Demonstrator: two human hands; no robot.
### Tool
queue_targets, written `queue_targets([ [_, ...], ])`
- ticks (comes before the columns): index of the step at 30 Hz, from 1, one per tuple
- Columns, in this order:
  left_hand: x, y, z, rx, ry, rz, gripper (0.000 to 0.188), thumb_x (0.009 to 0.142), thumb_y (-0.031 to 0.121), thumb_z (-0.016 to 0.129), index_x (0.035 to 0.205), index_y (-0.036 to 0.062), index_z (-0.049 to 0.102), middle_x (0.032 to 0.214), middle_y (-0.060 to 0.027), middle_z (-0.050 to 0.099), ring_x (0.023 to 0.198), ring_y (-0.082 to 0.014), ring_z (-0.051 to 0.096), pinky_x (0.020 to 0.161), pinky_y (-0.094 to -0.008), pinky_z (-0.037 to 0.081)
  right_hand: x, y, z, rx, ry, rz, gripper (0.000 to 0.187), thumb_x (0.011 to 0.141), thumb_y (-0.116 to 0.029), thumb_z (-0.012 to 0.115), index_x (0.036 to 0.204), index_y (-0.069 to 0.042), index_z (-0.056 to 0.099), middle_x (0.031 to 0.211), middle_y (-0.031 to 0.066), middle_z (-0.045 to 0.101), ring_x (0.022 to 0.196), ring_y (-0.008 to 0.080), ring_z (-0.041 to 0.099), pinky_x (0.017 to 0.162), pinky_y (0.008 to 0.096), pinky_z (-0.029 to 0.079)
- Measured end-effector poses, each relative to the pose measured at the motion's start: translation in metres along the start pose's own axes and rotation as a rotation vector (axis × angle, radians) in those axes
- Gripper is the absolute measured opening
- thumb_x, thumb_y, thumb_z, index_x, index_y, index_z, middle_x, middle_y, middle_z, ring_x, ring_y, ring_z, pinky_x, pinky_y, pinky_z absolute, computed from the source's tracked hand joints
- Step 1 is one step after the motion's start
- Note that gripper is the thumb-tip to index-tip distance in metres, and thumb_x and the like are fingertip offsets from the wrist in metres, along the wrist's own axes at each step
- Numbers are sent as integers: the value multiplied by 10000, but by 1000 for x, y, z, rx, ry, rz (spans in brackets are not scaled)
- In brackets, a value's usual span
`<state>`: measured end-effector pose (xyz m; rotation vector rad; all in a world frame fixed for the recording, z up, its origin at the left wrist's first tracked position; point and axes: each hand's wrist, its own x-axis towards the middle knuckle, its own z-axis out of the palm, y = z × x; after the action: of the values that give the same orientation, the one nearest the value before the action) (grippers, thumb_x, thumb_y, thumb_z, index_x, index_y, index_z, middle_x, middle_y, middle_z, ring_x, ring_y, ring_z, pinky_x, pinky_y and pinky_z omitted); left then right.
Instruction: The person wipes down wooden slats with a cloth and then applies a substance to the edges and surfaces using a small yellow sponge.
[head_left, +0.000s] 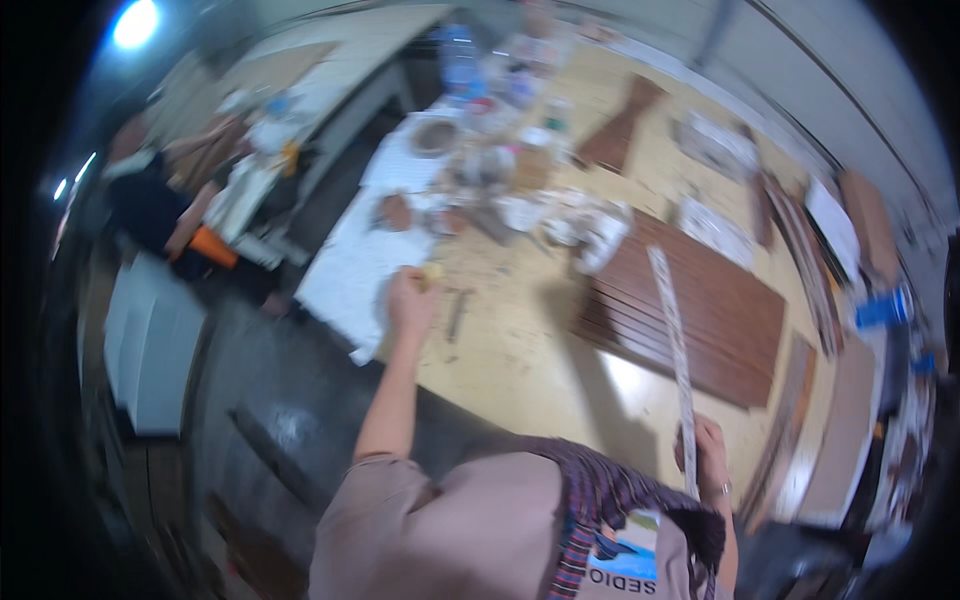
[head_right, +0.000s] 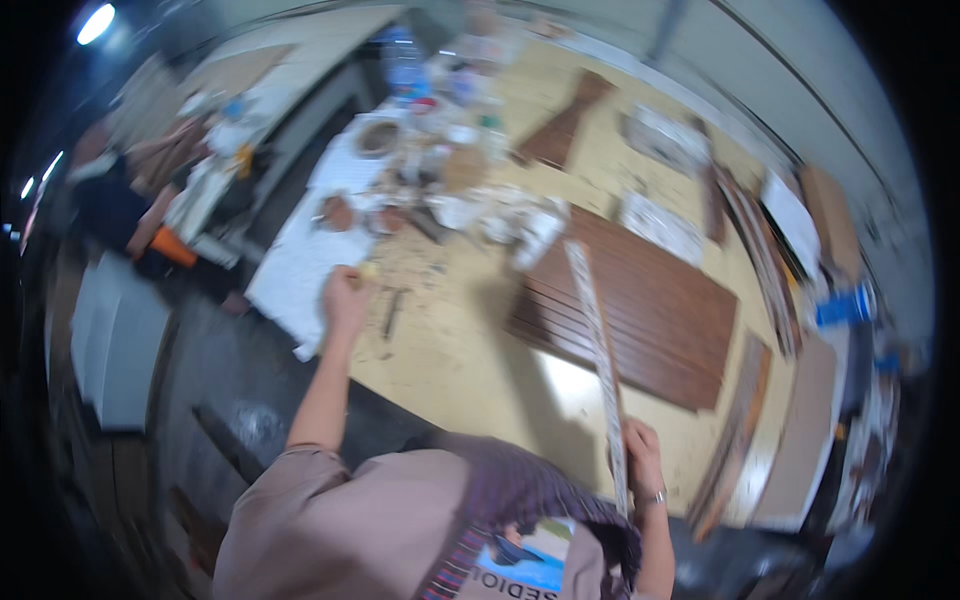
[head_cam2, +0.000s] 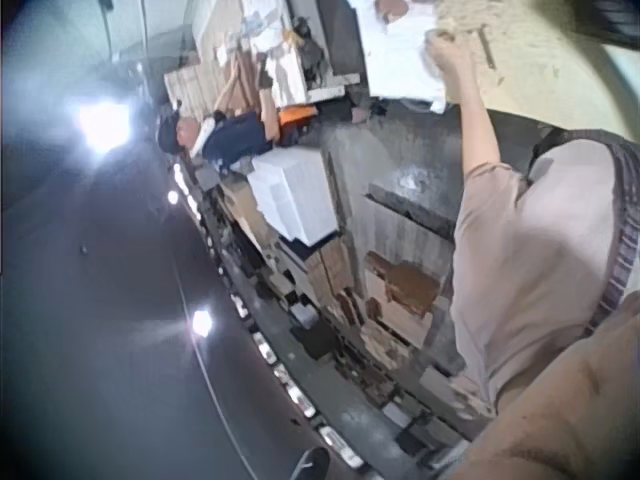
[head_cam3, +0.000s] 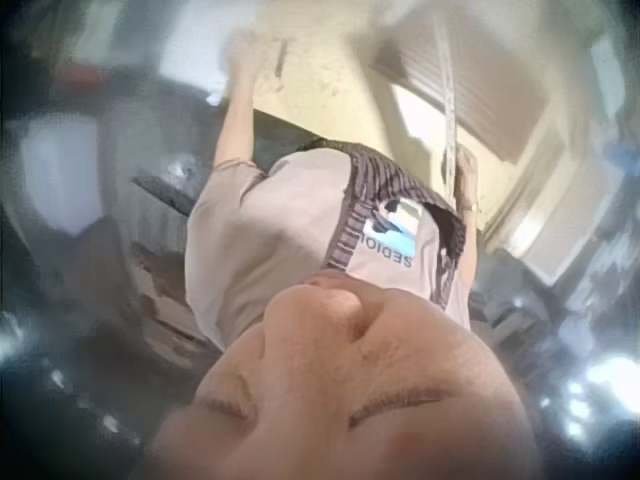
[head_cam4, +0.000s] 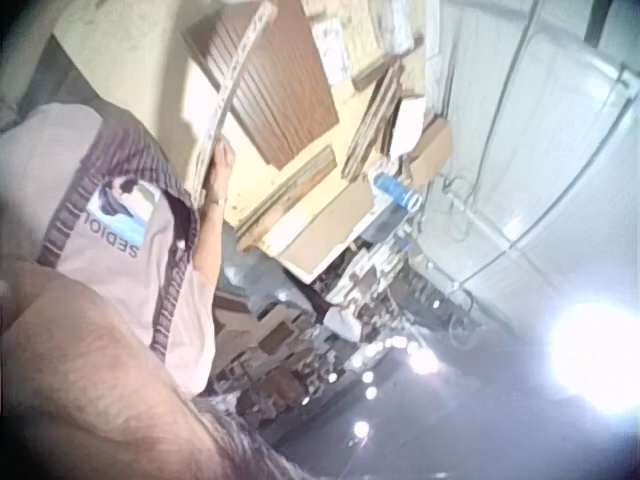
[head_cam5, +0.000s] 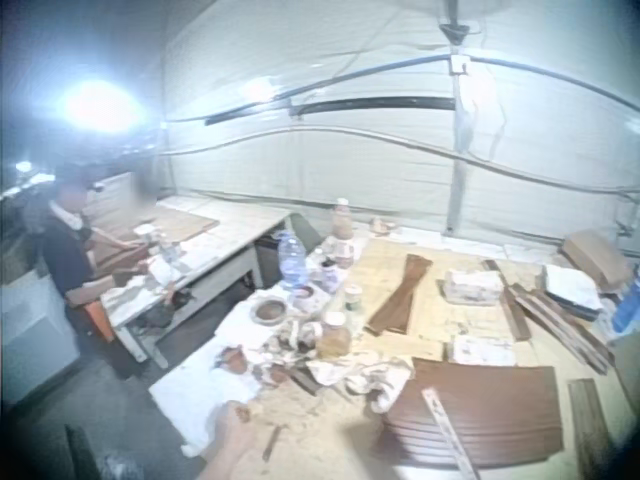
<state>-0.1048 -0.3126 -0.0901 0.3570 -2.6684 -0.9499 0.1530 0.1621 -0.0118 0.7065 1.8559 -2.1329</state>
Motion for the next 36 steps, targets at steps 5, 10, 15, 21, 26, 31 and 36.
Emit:
queue_targets([
  [5, -16, 38, 4, 0, 236, 315, 373, 669, 101, 752, 1016, 66, 618, 1019, -142, 615, 976, -361, 573, 862, -469, 448, -6, -3, -9, -110, 63, -156, 249, 959, -219, 571, 809, -20, 568, 725, -45, 488, 673, 59, 417, 600, 236, 350],
  [10, -91, 100, 43, -315, -157, 509, 171, 809, 92, 674, 969, 44, 643, 1014, -132, 625, 1008, -318, 596, 892, -438, 496, -4, -13, -19, -97, 94, -277, 194, 930, -189, 623, 846, -24, 566, 768, -30, 537, 722, 73, 480, 668, 214, 375],
  [15, -154, 145, 74, -330, -377, 343, 447, 783, 76, 691, 1211, 32, 573, 1192, -167, 595, 1158, -350, 535, 1005, -448, 430, -12, -35, -49, -196, 254, -420, 164, 906, -165, 626, 845, -21, 577, 810, -20, 565, 790, 82, 505, 728, 241, 407],
  [21, -169, 106, 114, -129, -330, 498, 622, 756, 62, 700, 1327, -36, 474, 1265, -220, 537, 1216, -400, 467, 1063, -491, 342, -2, -82, -110, -503, 438, -368, 228, 879, -193, 639, 817, 16, 573, 722, 29, 527, 718, 115, 466, 651, 301, 415],
  [26, -175, 119, 117, 19, -336, 518, 603, 811, 69, 636, 1348, -79, 406, 1294, -272, 479, 1240, -439, 416, 1082, -505, 299, 23, -93, -180, -527, 523, -446, 258, 855, -205, 642, 878, 51, 641, 717, 136, 608, 697, 183, 555, 673, 326, 462],
  [31, -181, 143, 113, 117, -379, 568, 615, 801, 40, 599, 1364, -85, 386, 1307, -282, 457, 1238, -451, 401, 1079, -506, 288, 59, -103, -282, -526, 634, -445, 283, 836, -210, 623, 792, 69, 623, 648, 184, 581, 607, 194, 545, 618, 370, 456],
  [36, -183, 141, 112, 187, -374, 573, 623, 780, 3, 559, 1374, -71, 386, 1320, -267, 444, 1257, -433, 380, 1094, -485, 285, 122, -128, -382, -679, 704, -495, 262, 807, -192, 604, 730, 59, 602, 622, 215, 525, 569, 233, 519, 613, 409, 446],
])
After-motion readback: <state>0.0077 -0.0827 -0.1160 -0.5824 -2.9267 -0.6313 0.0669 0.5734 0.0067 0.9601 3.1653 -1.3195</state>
